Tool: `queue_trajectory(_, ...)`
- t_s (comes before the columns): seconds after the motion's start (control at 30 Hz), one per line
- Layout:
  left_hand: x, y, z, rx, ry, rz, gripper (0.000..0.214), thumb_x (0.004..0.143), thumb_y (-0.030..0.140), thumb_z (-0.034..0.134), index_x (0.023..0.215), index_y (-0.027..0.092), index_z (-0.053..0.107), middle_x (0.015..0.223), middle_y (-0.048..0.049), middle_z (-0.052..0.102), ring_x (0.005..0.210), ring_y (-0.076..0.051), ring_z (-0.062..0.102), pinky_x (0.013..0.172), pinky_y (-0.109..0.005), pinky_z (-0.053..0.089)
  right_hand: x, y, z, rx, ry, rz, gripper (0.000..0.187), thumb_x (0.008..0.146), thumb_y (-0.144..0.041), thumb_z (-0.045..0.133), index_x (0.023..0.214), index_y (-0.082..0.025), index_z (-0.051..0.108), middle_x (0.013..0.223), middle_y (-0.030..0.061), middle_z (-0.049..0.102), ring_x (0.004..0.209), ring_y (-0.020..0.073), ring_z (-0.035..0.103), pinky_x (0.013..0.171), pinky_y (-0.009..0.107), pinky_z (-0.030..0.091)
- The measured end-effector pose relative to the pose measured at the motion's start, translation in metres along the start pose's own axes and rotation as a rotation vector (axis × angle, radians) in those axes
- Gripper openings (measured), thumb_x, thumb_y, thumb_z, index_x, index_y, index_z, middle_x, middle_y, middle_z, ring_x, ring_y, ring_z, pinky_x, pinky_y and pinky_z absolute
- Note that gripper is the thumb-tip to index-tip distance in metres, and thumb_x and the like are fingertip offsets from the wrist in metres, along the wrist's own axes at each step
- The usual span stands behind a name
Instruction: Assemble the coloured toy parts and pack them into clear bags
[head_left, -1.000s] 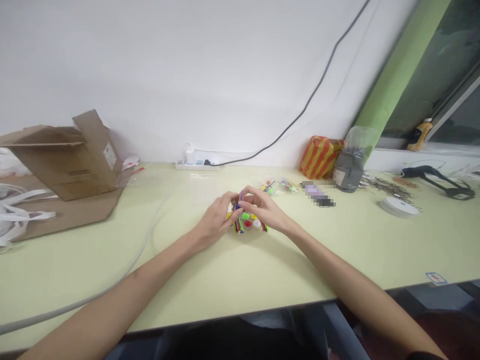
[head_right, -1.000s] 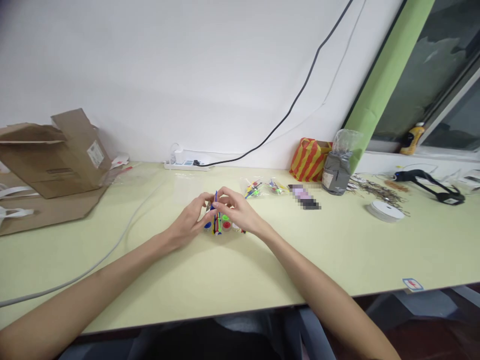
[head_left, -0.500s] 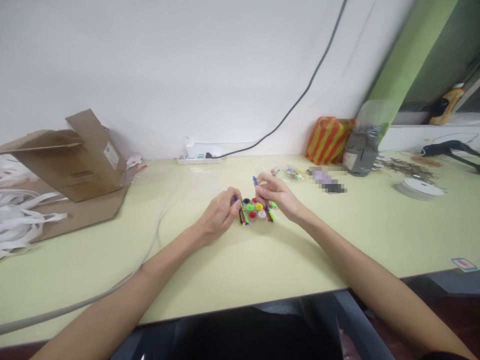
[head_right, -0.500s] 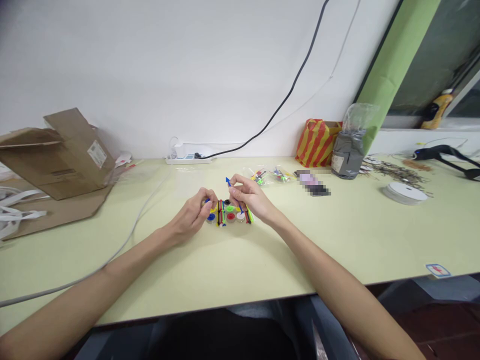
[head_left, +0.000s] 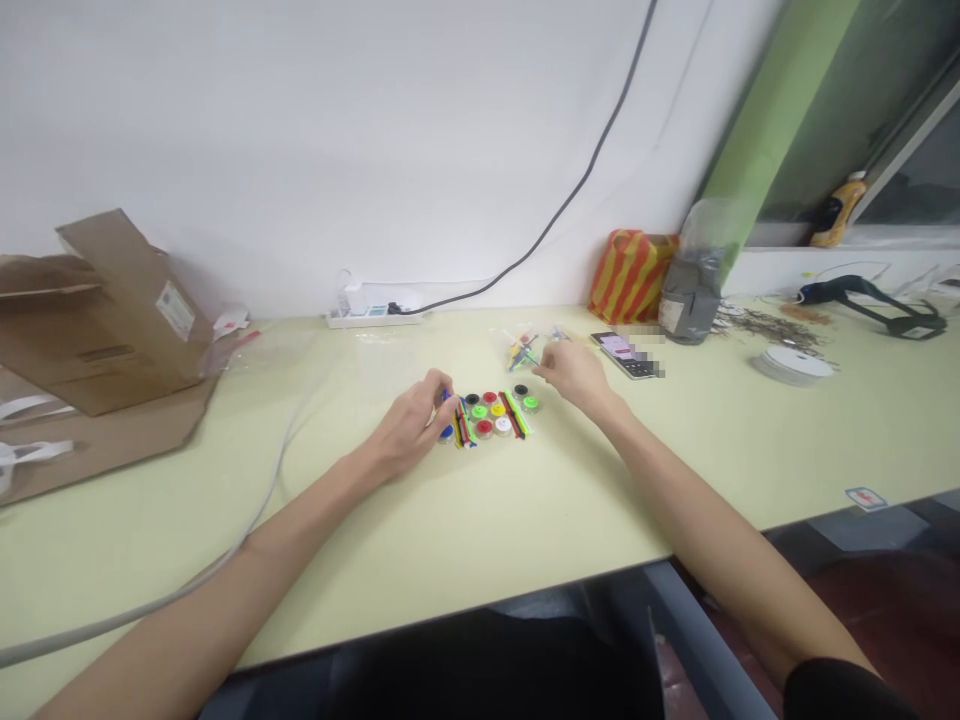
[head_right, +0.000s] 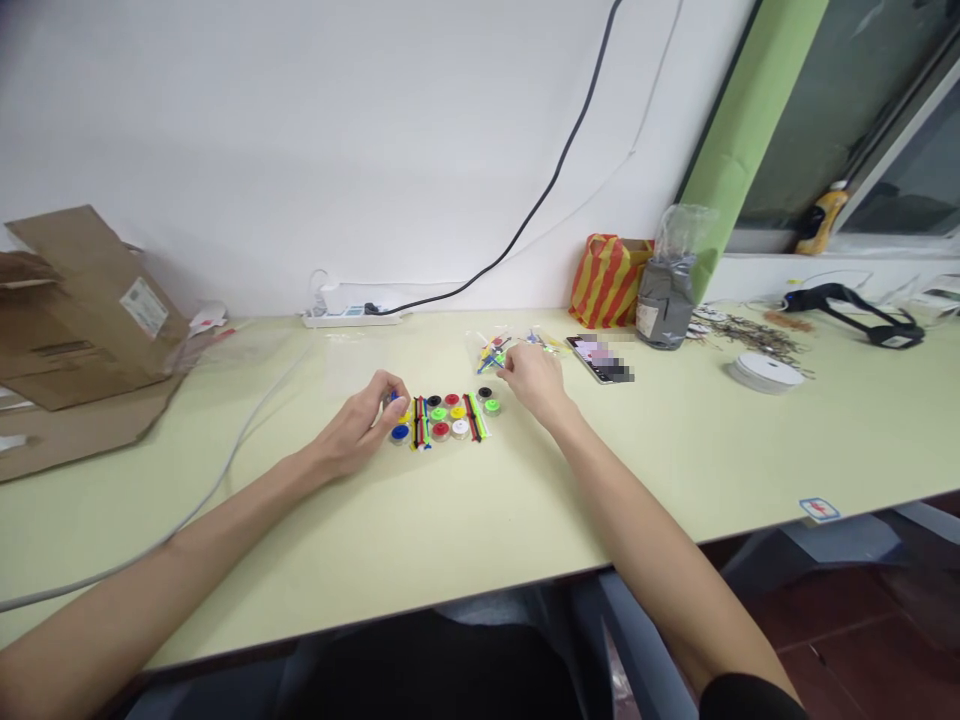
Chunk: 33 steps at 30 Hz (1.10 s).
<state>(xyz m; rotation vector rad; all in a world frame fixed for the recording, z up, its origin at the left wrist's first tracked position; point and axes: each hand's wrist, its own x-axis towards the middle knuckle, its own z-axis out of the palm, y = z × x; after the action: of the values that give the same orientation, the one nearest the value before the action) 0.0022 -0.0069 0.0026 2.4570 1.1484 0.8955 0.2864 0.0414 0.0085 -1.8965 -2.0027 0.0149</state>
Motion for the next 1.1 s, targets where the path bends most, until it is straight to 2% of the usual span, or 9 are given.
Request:
queue_trajectory(0.2,0.001,-0.001,0.0,0.007,0.005,0.006,0.019,0.102,0.039,0.037,0.099,0.022,0.043,0.08,-0.0005,0.056,0.07,-0.017,0.051,0.068,-0.032,0.041,0.005,0.01,0.006,-0.061,-0.107,-0.003,0.021,0.091,-0.035,0.063,0.083,-0.018,0.073,0.09,0.011,0.073,0.086,0.0231,0.065,0.069,0.029,0.041)
queue_trajectory(0.3,0.001,-0.003,0.0,0.012,0.01,0.006,0.019,0.102,0.04,0.037,0.099,0.022,0.042,0.079,0.0,0.055,0.069,-0.017,0.051,0.068,-0.032,0.041,0.011,0.021,-0.001,0.048,-0.119,-0.074,0.015,0.09,-0.028,0.062,0.088,-0.018,0.074,0.094,0.009,0.074,0.087,0.0205,0.066,0.073,0.027,0.043)
queue_trajectory(0.4,0.002,-0.004,0.001,0.011,0.006,0.007,0.019,0.102,0.04,0.037,0.1,0.022,0.042,0.079,0.0003,0.054,0.068,-0.016,0.051,0.067,-0.032,0.041,0.016,0.03,-0.005,0.152,-0.202,-0.161,0.009,0.084,-0.021,0.068,0.087,-0.018,0.075,0.094,0.0064,0.076,0.086,0.018,0.067,0.077,0.026,0.045)
queue_trajectory(0.47,0.002,-0.005,0.001,0.016,0.0,0.007,0.019,0.102,0.041,0.037,0.1,0.022,0.042,0.08,0.0003,0.054,0.068,-0.016,0.051,0.068,-0.032,0.041,0.017,0.031,-0.004,0.138,-0.258,-0.165,0.007,0.08,-0.017,0.069,0.083,-0.017,0.076,0.091,0.0059,0.076,0.084,0.018,0.067,0.077,0.025,0.046)
queue_trajectory(0.53,0.002,-0.006,0.001,0.021,-0.002,0.011,0.019,0.102,0.041,0.037,0.1,0.023,0.041,0.081,0.0002,0.054,0.069,-0.017,0.051,0.069,-0.032,0.041,0.016,0.03,-0.002,0.091,-0.283,-0.14,0.008,0.077,-0.014,0.069,0.08,-0.017,0.076,0.087,0.0056,0.076,0.083,0.0183,0.067,0.075,0.026,0.045)
queue_trajectory(0.63,0.001,-0.006,0.002,0.026,-0.002,0.012,0.02,0.102,0.042,0.035,0.101,0.022,0.041,0.081,0.0,0.053,0.07,-0.017,0.05,0.07,-0.032,0.041,0.012,0.023,-0.004,0.056,-0.219,-0.11,0.01,0.077,-0.013,0.066,0.077,-0.017,0.075,0.086,0.006,0.076,0.081,0.0187,0.066,0.071,0.026,0.044)
queue_trajectory(0.77,0.001,-0.004,0.003,0.041,-0.012,0.011,0.022,0.102,0.043,0.034,0.101,0.023,0.042,0.078,0.0007,0.051,0.069,-0.017,0.049,0.069,-0.032,0.04,0.004,0.006,-0.018,0.293,-0.13,-0.239,0.012,0.082,-0.022,0.064,0.079,-0.016,0.074,0.087,0.0053,0.076,0.074,0.0158,0.063,0.068,0.026,0.044)
queue_trajectory(0.9,0.001,-0.003,0.003,0.043,-0.013,0.02,0.022,0.102,0.043,0.034,0.1,0.023,0.042,0.077,0.0014,0.05,0.067,-0.017,0.049,0.068,-0.032,0.039,-0.003,-0.007,-0.02,0.456,-0.196,-0.382,0.016,0.082,-0.027,0.065,0.077,-0.014,0.074,0.076,0.0037,0.073,0.067,0.0137,0.058,0.063,0.025,0.042)
queue_trajectory(1.1,0.002,-0.003,0.002,0.041,-0.014,0.016,0.022,0.102,0.043,0.035,0.101,0.022,0.042,0.079,0.0005,0.052,0.069,-0.017,0.049,0.069,-0.032,0.039,-0.002,-0.01,-0.002,0.468,-0.272,-0.46,0.016,0.08,-0.027,0.067,0.08,-0.013,0.075,0.071,0.0027,0.069,0.063,0.0125,0.054,0.06,0.025,0.038)
